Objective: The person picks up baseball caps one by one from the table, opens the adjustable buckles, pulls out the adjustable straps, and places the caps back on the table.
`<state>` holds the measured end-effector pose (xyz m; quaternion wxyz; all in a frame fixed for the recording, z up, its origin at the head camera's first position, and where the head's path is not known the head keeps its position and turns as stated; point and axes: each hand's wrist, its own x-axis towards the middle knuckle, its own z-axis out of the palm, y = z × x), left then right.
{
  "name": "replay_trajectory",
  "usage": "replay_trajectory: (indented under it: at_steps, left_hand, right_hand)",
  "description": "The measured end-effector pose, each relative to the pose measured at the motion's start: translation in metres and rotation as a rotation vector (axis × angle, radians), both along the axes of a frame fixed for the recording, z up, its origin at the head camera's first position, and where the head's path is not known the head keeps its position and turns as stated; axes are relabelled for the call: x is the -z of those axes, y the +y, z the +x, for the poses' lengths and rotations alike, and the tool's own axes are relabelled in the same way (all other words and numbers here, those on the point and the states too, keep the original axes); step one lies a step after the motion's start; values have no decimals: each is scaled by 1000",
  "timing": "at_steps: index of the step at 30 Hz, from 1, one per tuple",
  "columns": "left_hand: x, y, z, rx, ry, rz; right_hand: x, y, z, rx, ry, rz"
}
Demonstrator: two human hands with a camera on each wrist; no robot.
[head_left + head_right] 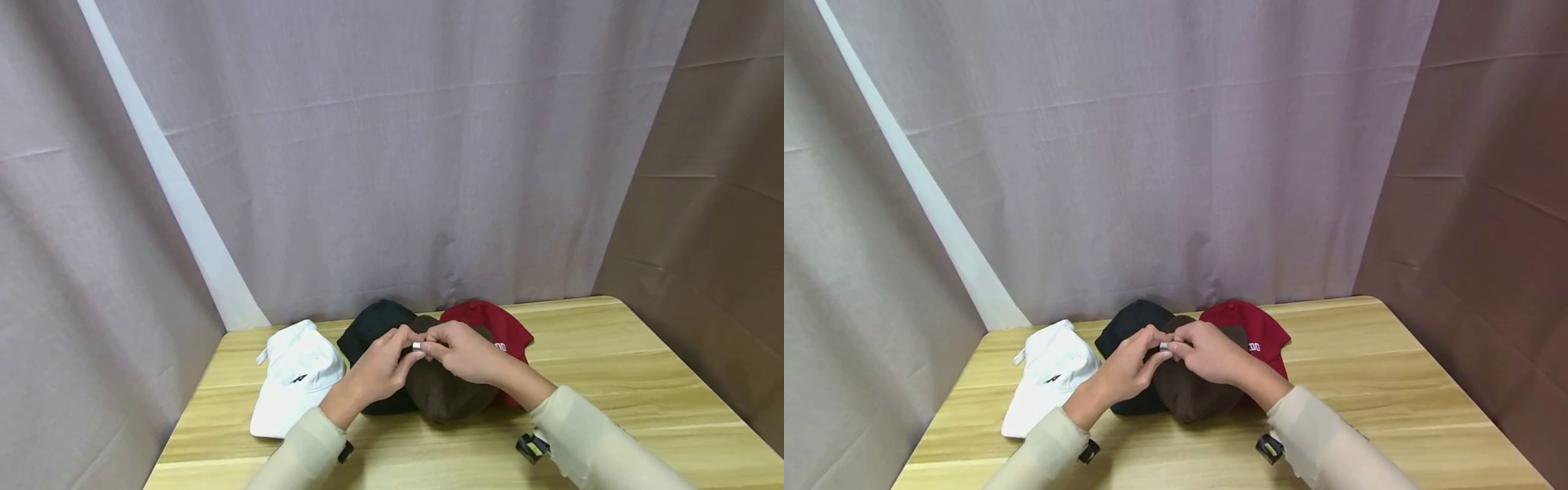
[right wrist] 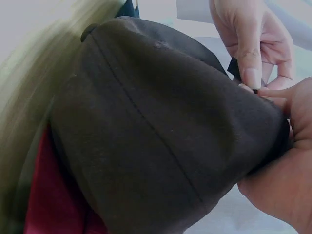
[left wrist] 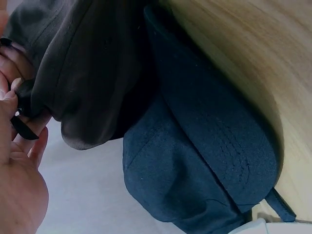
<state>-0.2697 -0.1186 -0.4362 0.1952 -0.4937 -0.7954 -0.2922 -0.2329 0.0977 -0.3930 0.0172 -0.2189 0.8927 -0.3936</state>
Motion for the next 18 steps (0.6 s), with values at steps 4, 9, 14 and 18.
replay_trajectory:
  at_steps: [4,9,14,18]
  left_hand:
    - [1,1,-1,4,-11,-2]
    - [2,2,-4,8,-2,18]
    - [1,1,-7,22,-51,32]
    - [4,0,-7,41,-115,48]
  right_hand:
    - [2,3,-1,-23,-10,-37]
    - [1,6,-3,-81,-28,-96]
    - [0,9,-6,-114,-20,-101]
    - [1,8,-7,-129,-21,-81]
